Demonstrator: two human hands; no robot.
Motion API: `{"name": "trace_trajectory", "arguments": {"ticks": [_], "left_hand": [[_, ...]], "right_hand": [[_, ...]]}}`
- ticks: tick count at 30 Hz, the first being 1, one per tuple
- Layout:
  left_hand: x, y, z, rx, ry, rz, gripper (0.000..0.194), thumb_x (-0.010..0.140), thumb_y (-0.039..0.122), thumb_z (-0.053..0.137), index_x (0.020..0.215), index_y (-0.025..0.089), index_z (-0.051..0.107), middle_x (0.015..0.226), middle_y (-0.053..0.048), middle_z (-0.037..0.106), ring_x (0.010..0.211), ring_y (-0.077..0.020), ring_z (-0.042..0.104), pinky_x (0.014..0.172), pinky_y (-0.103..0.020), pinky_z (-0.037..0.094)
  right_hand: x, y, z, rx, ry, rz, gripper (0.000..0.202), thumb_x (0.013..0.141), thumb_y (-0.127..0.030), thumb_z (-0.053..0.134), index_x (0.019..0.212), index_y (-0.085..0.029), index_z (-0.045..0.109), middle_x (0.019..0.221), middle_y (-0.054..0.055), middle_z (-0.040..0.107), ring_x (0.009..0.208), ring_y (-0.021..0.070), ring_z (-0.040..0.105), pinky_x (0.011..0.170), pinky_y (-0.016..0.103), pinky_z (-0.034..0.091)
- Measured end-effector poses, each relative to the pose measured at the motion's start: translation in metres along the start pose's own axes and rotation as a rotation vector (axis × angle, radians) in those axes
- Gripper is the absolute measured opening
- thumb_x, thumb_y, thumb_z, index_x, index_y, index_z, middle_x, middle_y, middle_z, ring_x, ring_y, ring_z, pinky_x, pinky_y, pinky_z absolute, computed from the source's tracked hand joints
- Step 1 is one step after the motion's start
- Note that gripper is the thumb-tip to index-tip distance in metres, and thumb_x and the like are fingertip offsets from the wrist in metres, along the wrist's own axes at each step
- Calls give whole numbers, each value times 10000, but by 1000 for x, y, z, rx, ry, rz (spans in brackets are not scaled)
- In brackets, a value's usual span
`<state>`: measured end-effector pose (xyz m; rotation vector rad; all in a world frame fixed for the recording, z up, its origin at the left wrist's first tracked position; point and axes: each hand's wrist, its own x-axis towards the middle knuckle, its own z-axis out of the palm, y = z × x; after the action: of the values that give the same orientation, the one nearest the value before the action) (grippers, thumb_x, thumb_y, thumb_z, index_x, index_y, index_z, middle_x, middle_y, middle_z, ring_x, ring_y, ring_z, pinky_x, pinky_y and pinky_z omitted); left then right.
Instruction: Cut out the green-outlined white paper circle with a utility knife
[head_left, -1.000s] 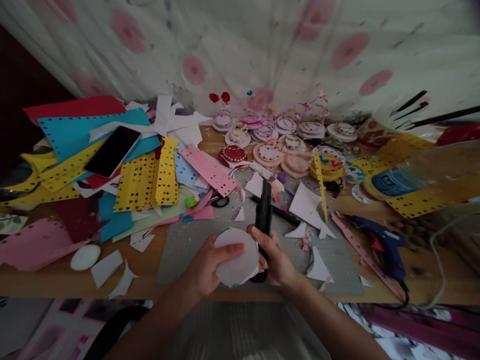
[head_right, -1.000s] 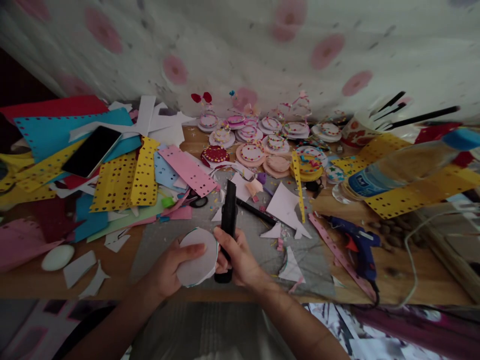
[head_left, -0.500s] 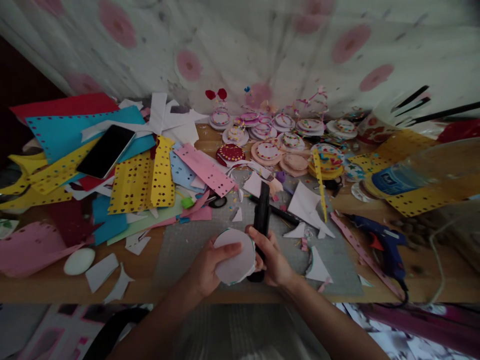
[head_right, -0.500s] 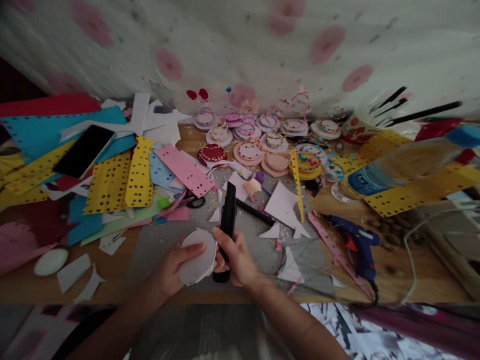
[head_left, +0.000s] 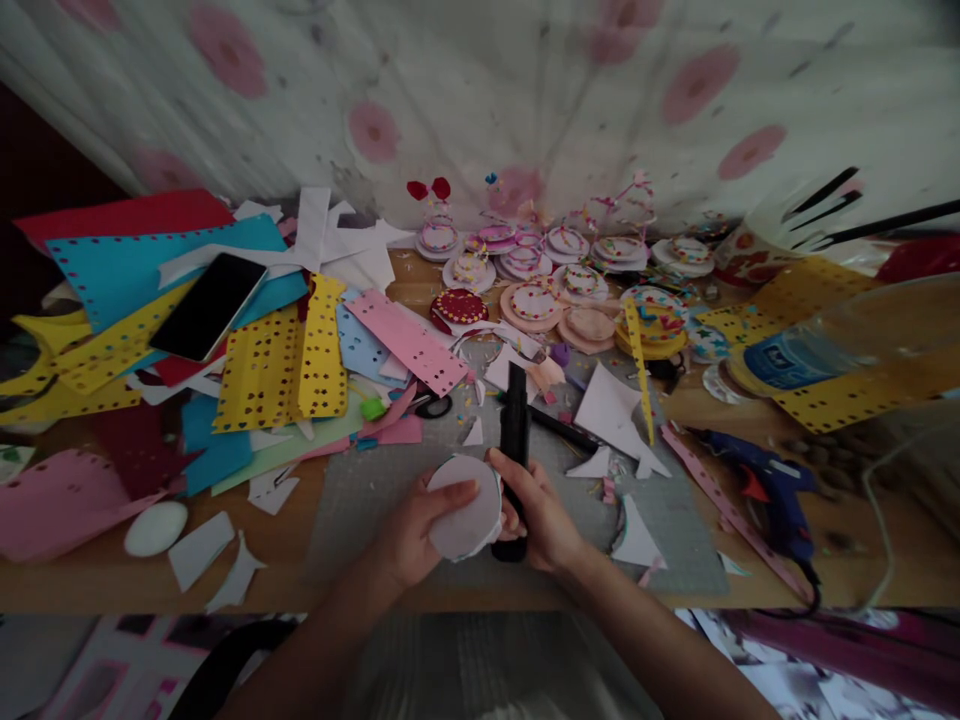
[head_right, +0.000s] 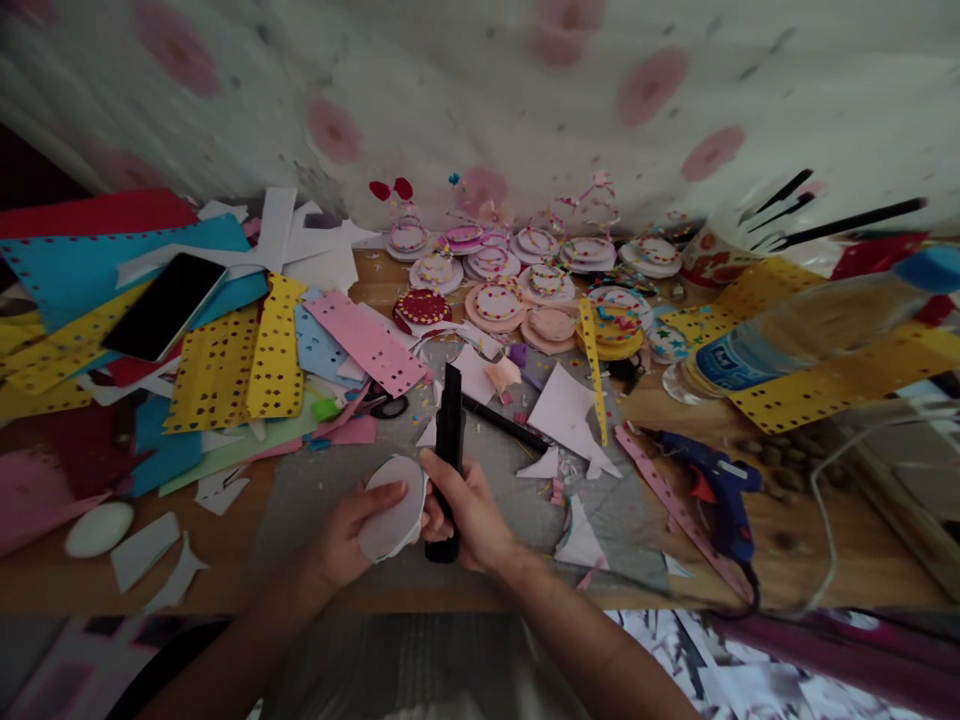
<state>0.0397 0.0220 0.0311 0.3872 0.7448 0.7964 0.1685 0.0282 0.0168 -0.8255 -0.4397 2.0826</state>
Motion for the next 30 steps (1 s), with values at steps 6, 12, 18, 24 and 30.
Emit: {"name": "trace_trajectory", "arguments": {"ticks": [6,12,18,24,30], "left_hand": [[-6,6,-3,60,119,-24,347,566,352,863,762,107,716,654,-66,709,508,-141,618,527,-225,484],[-9,7,-7,84,56,-68,325,563,340,862,740,106,721,630,-57,693,517,-146,613,507,-225,465],[-12,20,-6,147,115,-34,352,613,372,833,841,119,743,719,-62,712,615,-147,624,585,-225,492],[-23,40,-8,521,137,93,286,730,395,740,847,134,738,694,-37,686,590,-135,578,531,-201,441],[-29,54,-4,734,-4,75,196,715,338,737,726,144,713,609,-7,620,555,-125,533,484,-183,366]], "right_hand": [[-7,-8,-2,-15,-89,30,406,706,-492,759,625,-170,524,317,-104,390,269,12,220,296,135,187],[-11,-6,-8,-42,-154,18,394,751,-451,727,601,-185,479,320,-106,372,264,17,218,294,145,196],[-13,-5,-9,43,-79,-43,352,754,-405,732,663,-196,465,346,-116,383,289,5,170,307,124,170],[-15,-8,-12,-36,-100,-88,383,757,-494,707,662,-177,515,405,-86,424,323,14,235,330,140,208],[-14,-22,-1,-131,-111,-61,311,744,-410,749,710,-168,556,401,-110,385,326,3,222,333,126,207]]}}
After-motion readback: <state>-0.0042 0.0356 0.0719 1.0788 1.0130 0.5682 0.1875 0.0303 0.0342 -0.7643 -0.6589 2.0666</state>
